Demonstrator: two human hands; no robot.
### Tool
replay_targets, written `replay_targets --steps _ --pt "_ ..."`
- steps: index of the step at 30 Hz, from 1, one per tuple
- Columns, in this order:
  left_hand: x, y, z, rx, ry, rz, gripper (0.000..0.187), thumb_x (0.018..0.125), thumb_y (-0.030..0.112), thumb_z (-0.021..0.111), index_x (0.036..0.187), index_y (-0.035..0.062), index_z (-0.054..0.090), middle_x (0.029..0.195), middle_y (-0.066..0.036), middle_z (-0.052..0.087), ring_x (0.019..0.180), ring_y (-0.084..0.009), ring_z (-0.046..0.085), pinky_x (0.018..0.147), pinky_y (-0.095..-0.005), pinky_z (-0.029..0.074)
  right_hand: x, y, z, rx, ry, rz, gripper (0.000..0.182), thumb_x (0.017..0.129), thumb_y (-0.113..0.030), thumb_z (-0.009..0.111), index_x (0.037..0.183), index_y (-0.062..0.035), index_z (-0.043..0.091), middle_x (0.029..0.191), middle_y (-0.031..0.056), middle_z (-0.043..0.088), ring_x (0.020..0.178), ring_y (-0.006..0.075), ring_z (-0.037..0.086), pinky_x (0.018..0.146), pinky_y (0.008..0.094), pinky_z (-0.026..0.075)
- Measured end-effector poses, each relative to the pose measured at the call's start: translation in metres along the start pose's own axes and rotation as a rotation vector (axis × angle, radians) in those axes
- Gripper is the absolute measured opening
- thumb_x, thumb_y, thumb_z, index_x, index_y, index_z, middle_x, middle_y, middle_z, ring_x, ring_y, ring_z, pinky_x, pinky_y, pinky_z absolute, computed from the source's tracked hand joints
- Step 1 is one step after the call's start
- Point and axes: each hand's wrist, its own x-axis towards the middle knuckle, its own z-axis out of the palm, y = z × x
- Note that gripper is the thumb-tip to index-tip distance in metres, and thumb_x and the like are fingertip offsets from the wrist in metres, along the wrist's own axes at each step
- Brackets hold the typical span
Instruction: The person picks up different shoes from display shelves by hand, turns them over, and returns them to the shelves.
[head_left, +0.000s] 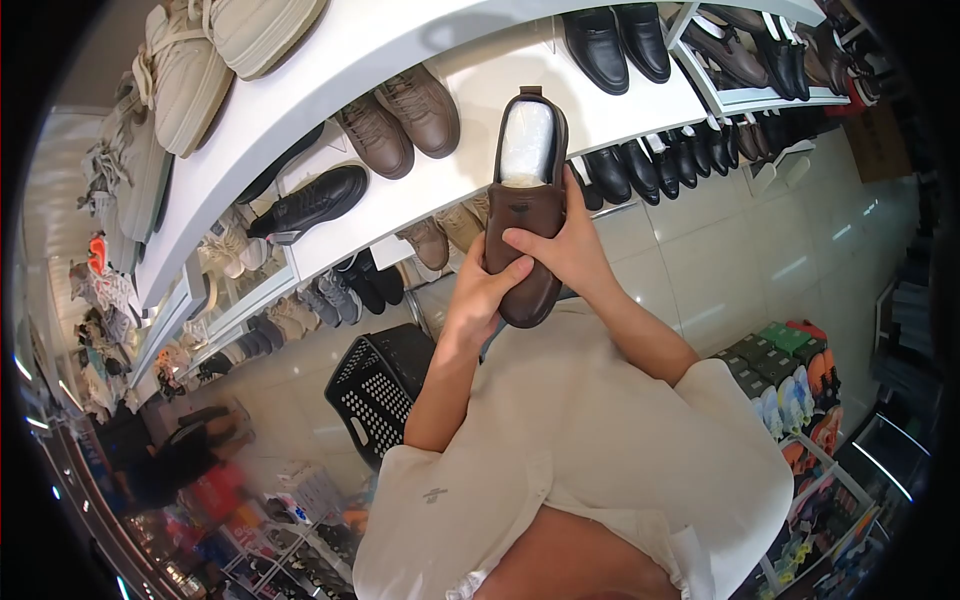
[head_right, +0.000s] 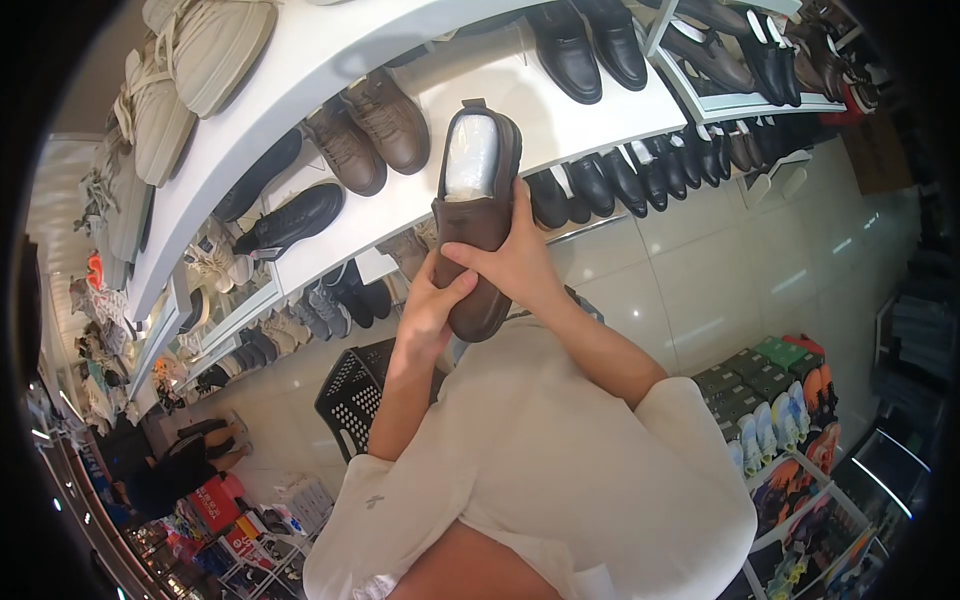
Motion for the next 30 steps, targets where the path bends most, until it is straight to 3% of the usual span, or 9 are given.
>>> replay_targets --steps 3,6,10,13,18,22,25,27,30 --pt "0.004 -0.006 -0.006 -0.065 -0.038 0.0 0.07 0.082 0.017 0.078 0.135 -0.0022 0.037 0.126 -0.013 0.053 0.115 -0.0206 0.054 0.097 -0.0349 0.047 0.004 0.009 -0.006 0.053 -0.099 0.061 0.115 0.073 -0.029 0.083 0.146 0.0126 0.004 0.14 0.0295 0.038 0.129 0.0319 0.044 0.105 0.0369 0.039" --pt "0.005 -0.003 -0.006 -0.093 -0.078 -0.013 0.069 0.083 0.019 0.076 0.136 0.0 0.038 0.127 -0.012 0.053 0.115 -0.0202 0.054 0.097 -0.0343 0.047 0.001 0.001 -0.007 0.169 -0.136 0.062 0.109 0.078 -0.025 0.079 0.147 0.0126 0.003 0.143 0.0291 0.035 0.133 0.0315 0.04 0.107 0.037 0.037" --pt "0.007 -0.007 -0.008 -0.089 -0.105 0.004 0.069 0.083 0.022 0.076 0.137 0.0021 0.039 0.128 -0.01 0.053 0.116 -0.0198 0.054 0.097 -0.0341 0.046 -0.001 0.009 -0.004 0.076 -0.097 -0.01 0.104 0.08 -0.022 0.076 0.147 0.0126 0.004 0.143 0.0289 0.035 0.132 0.0314 0.041 0.107 0.0369 0.037" --pt "0.007 -0.008 -0.009 -0.093 -0.112 -0.01 0.069 0.083 0.023 0.077 0.137 0.0024 0.039 0.127 -0.01 0.054 0.116 -0.0196 0.054 0.097 -0.0338 0.046 -0.003 0.006 -0.004 0.069 -0.06 -0.018 0.102 0.08 -0.017 0.077 0.149 0.0076 0.006 0.131 0.0215 0.046 0.121 0.0258 0.05 0.1 0.0346 0.043" --pt "0.007 -0.006 -0.011 -0.12 -0.109 -0.058 0.065 0.084 0.023 0.075 0.135 0.0025 0.041 0.126 -0.01 0.055 0.114 -0.0197 0.055 0.096 -0.0338 0.047 -0.008 0.0 -0.011 -0.027 -0.074 0.05 0.109 0.078 -0.032 0.079 0.147 0.0123 0.007 0.139 0.0287 0.04 0.123 0.0313 0.05 0.099 0.0365 0.044" --pt "0.016 -0.008 -0.017 -0.191 0.012 -0.058 0.057 0.087 0.024 0.073 0.13 0.0004 0.044 0.122 -0.011 0.057 0.11 -0.0203 0.058 0.094 -0.0343 0.049 -0.015 0.008 -0.014 -0.009 -0.066 0.07 0.107 0.08 -0.034 0.077 0.146 0.0125 0.007 0.135 0.029 0.044 0.118 0.0301 0.054 0.094 0.0372 0.047" --pt "0.032 -0.017 -0.021 -0.161 0.062 -0.017 0.05 0.087 0.023 0.072 0.123 -0.0008 0.047 0.119 -0.013 0.058 0.107 -0.0204 0.059 0.092 -0.0346 0.05 -0.024 0.028 -0.017 0.038 -0.138 0.219 0.101 0.081 -0.036 0.076 0.145 0.0124 0.014 0.131 0.0287 0.047 0.109 0.0286 0.06 0.085 0.0354 0.053" --pt "0.048 -0.027 -0.021 -0.1 0.075 0.046 0.046 0.087 0.023 0.073 0.119 -0.0011 0.049 0.118 -0.014 0.058 0.106 -0.0203 0.06 0.09 -0.0347 0.051 -0.03 0.041 -0.018 0.266 -0.322 0.491 0.08 0.087 -0.032 0.071 0.141 0.0067 0.026 0.126 0.0239 0.052 0.097 0.0277 0.066 0.08 0.034 0.057" --pt "0.053 -0.05 -0.014 -0.159 0.109 0.181 0.048 0.087 0.022 0.073 0.119 -0.0004 0.046 0.118 -0.015 0.057 0.105 -0.0199 0.06 0.088 -0.0338 0.051 -0.037 0.038 -0.018 0.361 -0.298 0.661 0.067 0.089 -0.03 0.068 0.134 0.0053 0.033 0.121 0.0229 0.055 0.09 0.0284 0.069 0.075 0.0345 0.059"
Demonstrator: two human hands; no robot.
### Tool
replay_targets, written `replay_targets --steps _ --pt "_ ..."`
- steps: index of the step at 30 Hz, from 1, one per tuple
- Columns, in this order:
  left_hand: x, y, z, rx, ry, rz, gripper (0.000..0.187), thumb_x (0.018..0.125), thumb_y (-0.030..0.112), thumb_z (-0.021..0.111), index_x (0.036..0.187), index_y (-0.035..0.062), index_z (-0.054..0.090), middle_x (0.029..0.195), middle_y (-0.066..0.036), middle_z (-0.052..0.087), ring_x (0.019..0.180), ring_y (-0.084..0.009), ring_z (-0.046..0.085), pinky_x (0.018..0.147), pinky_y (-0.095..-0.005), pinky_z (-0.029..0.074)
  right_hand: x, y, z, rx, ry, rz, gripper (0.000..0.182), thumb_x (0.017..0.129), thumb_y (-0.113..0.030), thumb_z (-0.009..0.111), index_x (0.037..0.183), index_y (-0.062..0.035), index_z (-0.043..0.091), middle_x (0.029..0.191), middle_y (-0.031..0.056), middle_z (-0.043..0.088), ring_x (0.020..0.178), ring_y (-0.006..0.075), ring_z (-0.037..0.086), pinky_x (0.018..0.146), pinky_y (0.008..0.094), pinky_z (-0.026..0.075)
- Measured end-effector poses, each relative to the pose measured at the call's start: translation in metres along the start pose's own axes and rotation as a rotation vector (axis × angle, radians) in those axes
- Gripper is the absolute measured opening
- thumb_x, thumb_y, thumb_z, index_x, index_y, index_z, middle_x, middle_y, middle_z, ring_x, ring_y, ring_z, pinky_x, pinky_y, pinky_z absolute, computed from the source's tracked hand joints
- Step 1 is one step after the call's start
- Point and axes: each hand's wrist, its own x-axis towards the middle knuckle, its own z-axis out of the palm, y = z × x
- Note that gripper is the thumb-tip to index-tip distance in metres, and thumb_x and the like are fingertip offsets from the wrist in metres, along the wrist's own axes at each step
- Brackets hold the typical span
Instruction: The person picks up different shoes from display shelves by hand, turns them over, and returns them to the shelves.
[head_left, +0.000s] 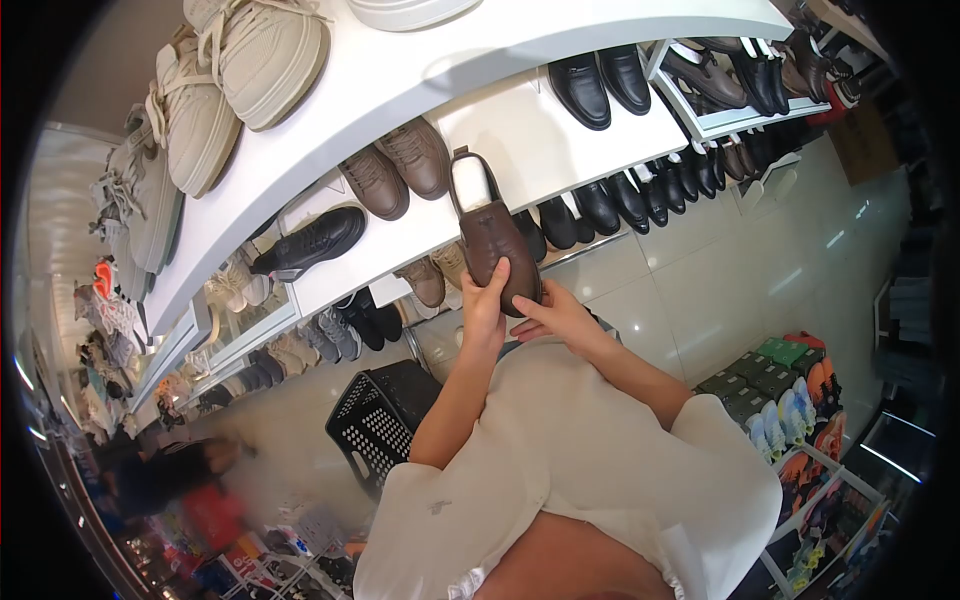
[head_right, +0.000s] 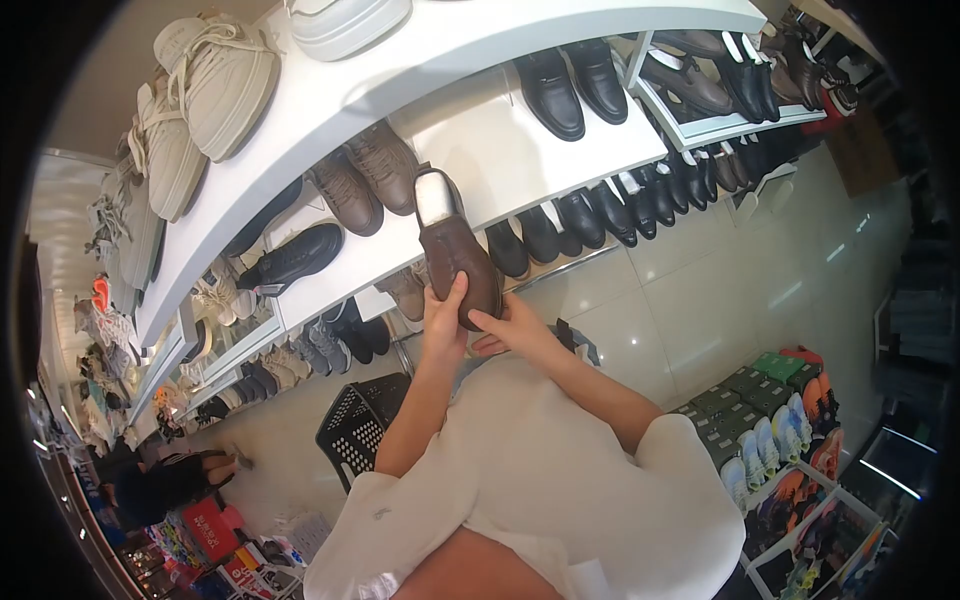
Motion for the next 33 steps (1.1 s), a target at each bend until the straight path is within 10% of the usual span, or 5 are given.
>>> replay_targets --steps 8,12,21,27,33 --pt "0.007 -0.001 0.002 0.312 0.092 -0.239 0.079 0.089 0.032 0.068 0.146 0.0016 0.022 0.135 -0.017 0.046 0.125 -0.0271 0.046 0.106 -0.0445 0.033 0.012 -0.004 -0.04 0.323 0.074 -0.204 0.05 0.091 -0.019 0.064 0.128 0.003 0.039 0.112 0.0177 0.06 0.087 0.0288 0.069 0.074 0.0358 0.058" --pt "0.004 -0.007 -0.024 0.244 0.129 -0.242 0.071 0.091 0.025 0.064 0.147 0.0033 0.025 0.13 -0.017 0.048 0.12 -0.032 0.051 0.101 -0.0446 0.039 0.033 -0.012 -0.078 0.25 0.133 -0.249 0.05 0.09 -0.019 0.064 0.128 0.0032 0.039 0.111 0.016 0.059 0.078 0.0256 0.068 0.07 0.0334 0.057" --pt "-0.039 -0.032 -0.111 0.19 0.484 -0.305 0.05 0.089 0.022 0.062 0.13 -0.0014 0.045 0.122 -0.013 0.052 0.109 -0.0283 0.057 0.092 -0.0407 0.046 0.114 -0.089 -0.158 0.127 0.066 -0.122 0.03 0.09 -0.017 0.065 0.108 0.0033 0.052 0.091 0.0114 0.064 0.069 0.0216 0.067 0.058 0.0289 0.055" --pt "-0.079 -0.045 -0.131 0.146 0.655 -0.262 0.049 0.089 0.021 0.06 0.126 -0.0067 0.044 0.126 -0.018 0.047 0.116 -0.0375 0.054 0.097 -0.045 0.044 0.218 -0.126 -0.162 0.127 0.369 -0.46 0.046 0.088 -0.016 0.07 0.117 0.012 0.046 0.099 0.0151 0.06 0.065 0.0203 0.064 0.058 0.0279 0.054" --pt "-0.141 -0.119 -0.212 0.203 1.044 -0.424 0.047 0.081 0.022 0.066 0.118 -0.0041 0.055 0.101 -0.011 0.06 0.089 -0.0242 0.061 0.074 -0.0359 0.05 0.273 -0.111 -0.146 0.107 0.581 -0.704 0.035 0.091 -0.015 0.065 0.107 0.0117 0.05 0.091 0.0179 0.064 0.06 0.0224 0.067 0.053 0.0293 0.057"
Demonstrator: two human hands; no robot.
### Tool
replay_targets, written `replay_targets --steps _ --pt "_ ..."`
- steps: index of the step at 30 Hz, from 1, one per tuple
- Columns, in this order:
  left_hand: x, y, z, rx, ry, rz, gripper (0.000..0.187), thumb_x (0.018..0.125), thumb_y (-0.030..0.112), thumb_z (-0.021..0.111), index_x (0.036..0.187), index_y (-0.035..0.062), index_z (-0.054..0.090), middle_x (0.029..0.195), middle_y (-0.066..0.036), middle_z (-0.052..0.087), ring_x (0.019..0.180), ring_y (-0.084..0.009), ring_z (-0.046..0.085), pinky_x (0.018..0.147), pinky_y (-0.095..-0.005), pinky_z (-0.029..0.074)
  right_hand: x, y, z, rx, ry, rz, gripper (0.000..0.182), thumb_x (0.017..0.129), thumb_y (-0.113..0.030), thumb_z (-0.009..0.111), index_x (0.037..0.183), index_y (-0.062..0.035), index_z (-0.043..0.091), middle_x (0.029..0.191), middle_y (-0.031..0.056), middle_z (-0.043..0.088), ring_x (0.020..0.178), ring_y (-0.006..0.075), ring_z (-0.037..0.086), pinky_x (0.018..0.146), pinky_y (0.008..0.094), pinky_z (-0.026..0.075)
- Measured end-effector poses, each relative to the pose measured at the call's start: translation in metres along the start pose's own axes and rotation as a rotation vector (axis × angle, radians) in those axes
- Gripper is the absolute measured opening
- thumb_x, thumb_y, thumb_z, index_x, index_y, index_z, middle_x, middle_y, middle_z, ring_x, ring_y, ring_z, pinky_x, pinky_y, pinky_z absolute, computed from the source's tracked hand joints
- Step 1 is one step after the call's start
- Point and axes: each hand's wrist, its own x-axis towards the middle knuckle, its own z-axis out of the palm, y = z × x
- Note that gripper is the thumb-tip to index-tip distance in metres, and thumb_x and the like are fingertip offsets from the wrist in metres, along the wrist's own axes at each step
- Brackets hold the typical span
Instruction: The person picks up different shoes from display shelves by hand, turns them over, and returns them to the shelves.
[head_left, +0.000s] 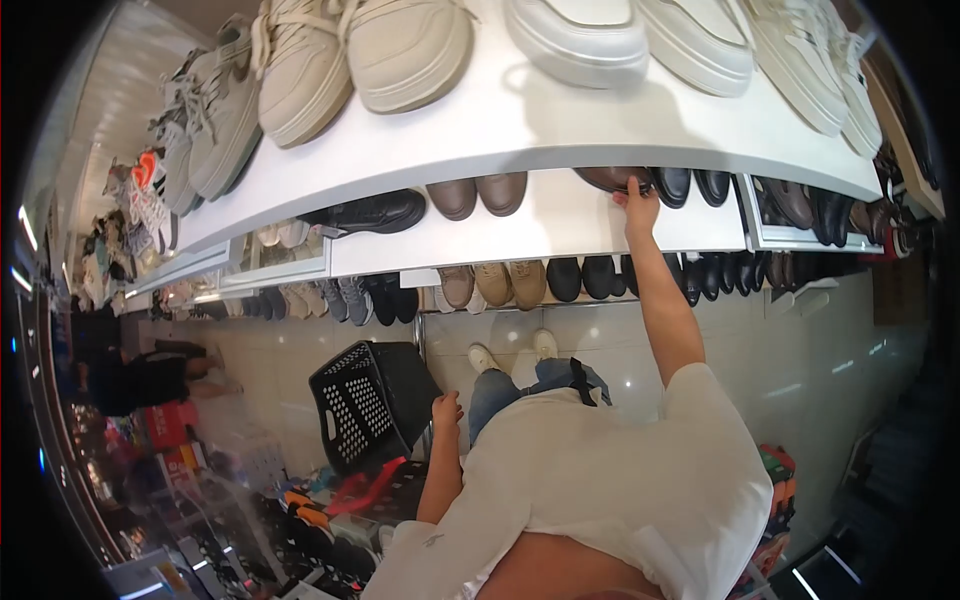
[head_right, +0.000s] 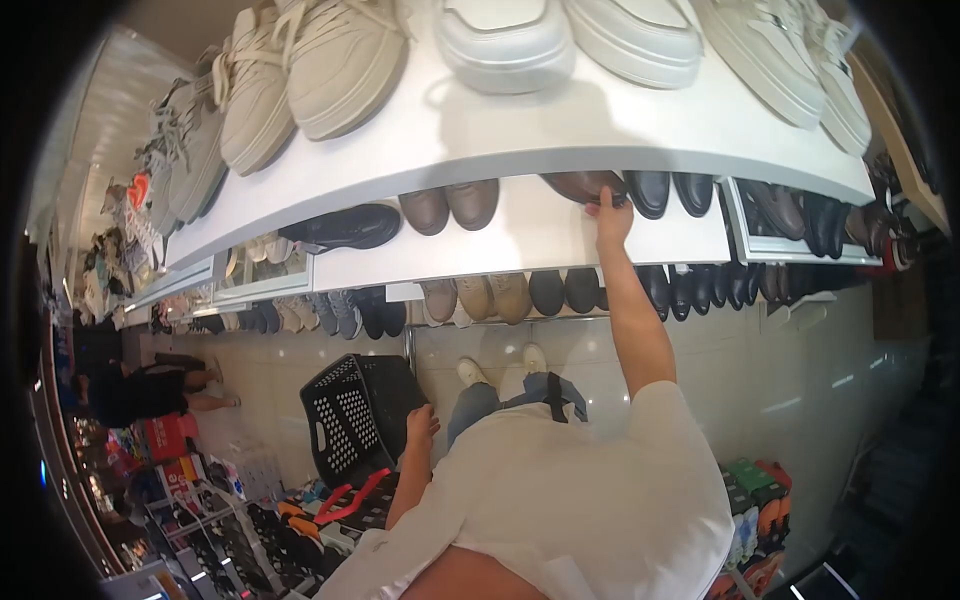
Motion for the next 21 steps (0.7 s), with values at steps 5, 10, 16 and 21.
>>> replay_targets --steps 5,10,16,21 --pt "0.037 -0.121 -0.077 0.331 0.112 -0.127 0.034 0.081 0.02 0.063 0.104 -0.004 0.059 0.083 -0.011 0.057 0.072 -0.0238 0.058 0.063 -0.0395 0.05 -0.016 -0.006 -0.006 -0.283 -0.058 -0.224 0.047 0.09 -0.036 0.067 0.098 0.0085 0.051 0.069 0.0159 0.067 0.053 0.0194 0.066 0.049 0.0274 0.051" --pt "0.011 -0.149 -0.097 0.215 0.12 -0.207 0.027 0.079 0.02 0.064 0.092 -0.0031 0.062 0.078 -0.012 0.06 0.063 -0.025 0.059 0.058 -0.0381 0.053 -0.005 0.0 -0.008 -0.349 -0.045 -0.133 0.069 0.091 -0.036 0.065 0.121 0.0164 0.033 0.075 0.0179 0.064 0.056 0.0216 0.065 0.05 0.0291 0.054" --pt "0.035 -0.175 -0.096 0.107 0.054 -0.141 0.027 0.081 0.021 0.062 0.092 -0.0038 0.061 0.082 -0.014 0.063 0.064 -0.0237 0.06 0.057 -0.0375 0.051 -0.024 0.003 -0.031 -0.202 -0.119 -0.029 0.08 0.093 -0.033 0.062 0.137 0.0158 0.015 0.077 0.0191 0.059 0.057 0.0238 0.062 0.048 0.0324 0.052" --pt "0.015 -0.166 -0.099 0.05 0.063 -0.12 0.026 0.08 0.019 0.062 0.088 -0.0053 0.062 0.078 -0.014 0.062 0.062 -0.024 0.06 0.052 -0.036 0.049 -0.153 -0.008 -0.075 -0.783 -0.042 -0.402 0.061 0.094 -0.027 0.058 0.134 0.0105 0.032 0.093 0.0173 0.061 0.077 0.0269 0.063 0.071 0.0362 0.05"
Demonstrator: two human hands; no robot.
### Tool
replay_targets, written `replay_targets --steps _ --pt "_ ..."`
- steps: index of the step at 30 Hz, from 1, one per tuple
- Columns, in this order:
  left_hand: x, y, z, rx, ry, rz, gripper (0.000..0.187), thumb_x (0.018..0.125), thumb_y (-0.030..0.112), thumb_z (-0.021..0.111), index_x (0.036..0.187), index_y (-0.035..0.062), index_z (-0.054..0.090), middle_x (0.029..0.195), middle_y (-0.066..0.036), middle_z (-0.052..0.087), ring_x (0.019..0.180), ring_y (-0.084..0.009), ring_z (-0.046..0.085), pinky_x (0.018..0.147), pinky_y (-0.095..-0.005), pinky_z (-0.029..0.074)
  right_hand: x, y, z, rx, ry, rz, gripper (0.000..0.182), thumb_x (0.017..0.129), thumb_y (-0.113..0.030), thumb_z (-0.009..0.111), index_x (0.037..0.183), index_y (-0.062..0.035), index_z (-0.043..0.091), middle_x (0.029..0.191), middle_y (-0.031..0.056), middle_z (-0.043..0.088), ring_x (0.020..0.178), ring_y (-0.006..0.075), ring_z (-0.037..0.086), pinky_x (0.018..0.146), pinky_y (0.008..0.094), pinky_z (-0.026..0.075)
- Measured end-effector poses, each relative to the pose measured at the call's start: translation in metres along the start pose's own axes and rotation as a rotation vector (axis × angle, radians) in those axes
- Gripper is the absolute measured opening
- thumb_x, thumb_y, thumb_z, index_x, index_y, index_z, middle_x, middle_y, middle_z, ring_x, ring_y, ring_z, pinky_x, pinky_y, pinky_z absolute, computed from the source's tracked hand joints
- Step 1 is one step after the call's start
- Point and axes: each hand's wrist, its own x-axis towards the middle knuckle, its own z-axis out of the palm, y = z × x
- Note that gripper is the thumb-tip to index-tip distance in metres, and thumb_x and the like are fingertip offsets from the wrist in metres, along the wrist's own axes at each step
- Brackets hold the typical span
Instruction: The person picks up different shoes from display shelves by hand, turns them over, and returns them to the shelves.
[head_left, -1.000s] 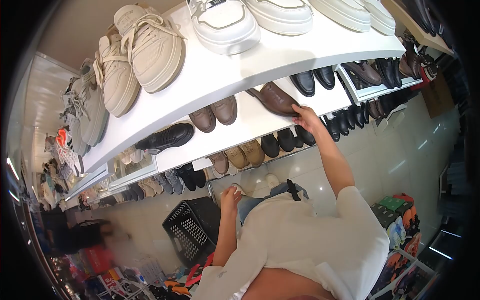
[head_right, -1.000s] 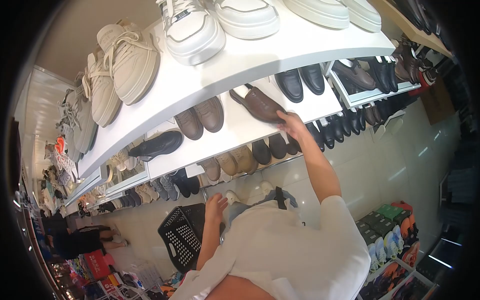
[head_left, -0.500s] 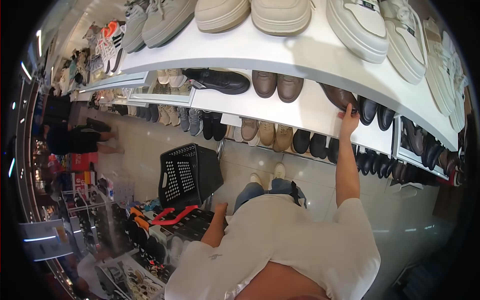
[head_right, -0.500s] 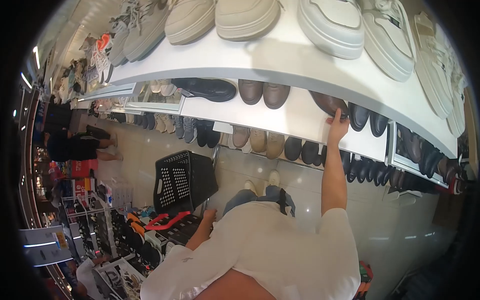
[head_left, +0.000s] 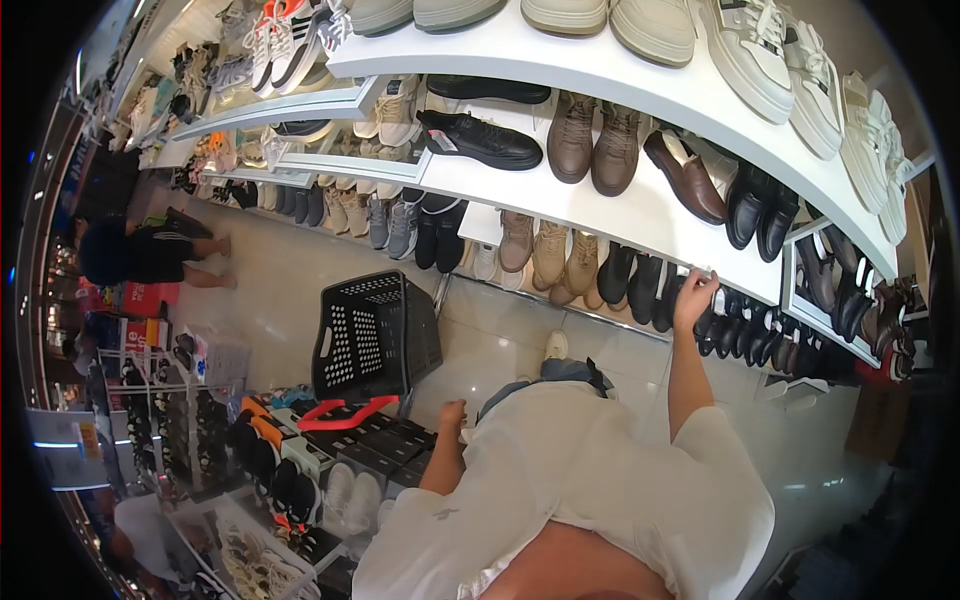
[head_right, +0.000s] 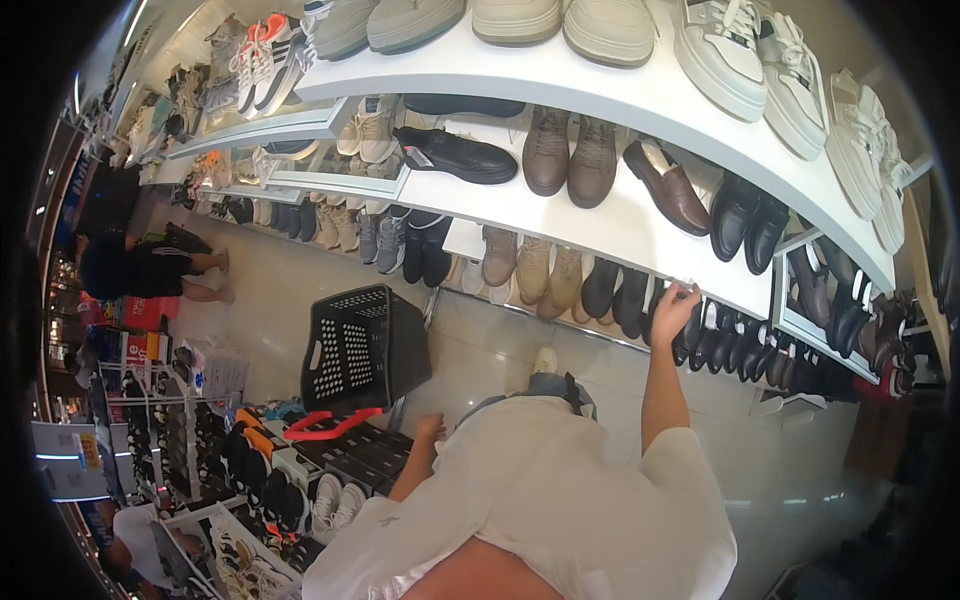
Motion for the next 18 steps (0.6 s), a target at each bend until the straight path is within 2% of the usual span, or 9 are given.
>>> replay_targets --steps 3,5,6,7,8,9,13,15,18 --pt "0.067 -0.073 0.001 0.029 -0.055 0.022 0.025 0.079 0.018 0.061 0.089 -0.0051 0.064 0.079 -0.015 0.063 0.068 -0.0253 0.063 0.053 -0.0378 0.049 -0.076 0.049 -0.034 -0.3 0.203 -0.256 0.055 0.094 -0.024 0.057 0.133 0.0084 0.036 0.099 0.0188 0.059 0.093 0.033 0.059 0.088 0.0403 0.046" --pt "0.072 -0.09 -0.011 0.241 -0.182 0.036 0.018 0.078 0.011 0.063 0.089 -0.003 0.063 0.078 -0.011 0.062 0.072 -0.0235 0.063 0.06 -0.0374 0.051 -0.129 0.134 -0.068 -0.598 0.307 0.036 0.056 0.092 -0.023 0.058 0.132 0.0095 0.036 0.111 0.0221 0.056 0.096 0.0349 0.06 0.082 0.0417 0.05" --pt "0.046 -0.075 -0.025 0.433 -0.294 0.056 0.015 0.076 0.004 0.065 0.089 -0.0011 0.061 0.076 -0.008 0.061 0.075 -0.0214 0.063 0.065 -0.0363 0.052 -0.153 0.153 -0.099 -0.368 0.112 0.586 0.056 0.091 -0.025 0.06 0.13 0.0093 0.039 0.113 0.023 0.055 0.091 0.0358 0.061 0.078 0.0466 0.051" --pt "0.053 -0.088 -0.034 0.618 -0.413 0.4 0.018 0.073 0.002 0.066 0.09 -0.0015 0.06 0.076 -0.006 0.06 0.075 -0.0194 0.063 0.067 -0.0336 0.051 -0.18 0.17 -0.132 -0.06 -0.074 1.103 0.056 0.089 -0.026 0.062 0.127 0.0091 0.042 0.115 0.0238 0.055 0.087 0.0368 0.063 0.074 0.0514 0.053" --pt "0.06 -0.103 -0.05 0.781 -0.544 0.75 0.022 0.07 -0.001 0.067 0.091 -0.0019 0.06 0.075 -0.005 0.06 0.076 -0.0174 0.063 0.069 -0.031 0.05 -0.222 0.203 -0.162 0.031 -0.114 1.347 0.051 0.087 -0.025 0.062 0.124 0.0069 0.046 0.113 0.0239 0.057 0.085 0.0365 0.064 0.071 0.0523 0.053" --pt "0.065 -0.098 -0.054 0.838 -0.605 0.767 0.022 0.07 -0.001 0.067 0.091 -0.0019 0.06 0.075 -0.005 0.06 0.076 -0.0174 0.063 0.069 -0.031 0.05 -0.266 0.23 -0.19 0.144 -0.161 1.583 0.047 0.086 -0.025 0.062 0.12 0.0047 0.051 0.11 0.024 0.059 0.084 0.0362 0.065 0.067 0.0531 0.054" --pt "0.061 -0.097 -0.043 0.369 -0.729 0.545 0.02 0.083 0.017 0.056 0.091 -0.0012 0.06 0.076 -0.013 0.061 0.063 -0.0269 0.061 0.057 -0.0429 0.052 -0.376 0.218 -0.274 -0.297 -0.284 1.594 0.037 0.08 -0.017 0.064 0.112 0.0007 0.061 0.103 0.0256 0.065 0.081 0.0402 0.067 0.064 0.0414 0.055" --pt "0.058 -0.063 -0.016 0.344 -0.37 -0.125 0.02 0.083 0.018 0.057 0.091 -0.0012 0.058 0.076 -0.013 0.06 0.062 -0.0257 0.061 0.056 -0.0404 0.052 -0.415 0.241 -0.304 -0.98 -1.073 0.736 0.028 0.072 -0.017 0.071 0.095 -0.0014 0.068 0.098 0.0209 0.068 0.087 0.037 0.067 0.07 0.0409 0.055" --pt "0.046 -0.036 0.002 0.354 -0.395 -0.061 0.02 0.082 0.017 0.057 0.089 -0.0014 0.058 0.077 -0.013 0.061 0.063 -0.0252 0.061 0.055 -0.0381 0.051 -0.437 0.229 -0.324 -1.003 -1.094 0.654 0.025 0.07 -0.02 0.073 0.086 -0.0017 0.068 0.087 0.0177 0.067 0.079 0.0323 0.067 0.064 0.0398 0.055"
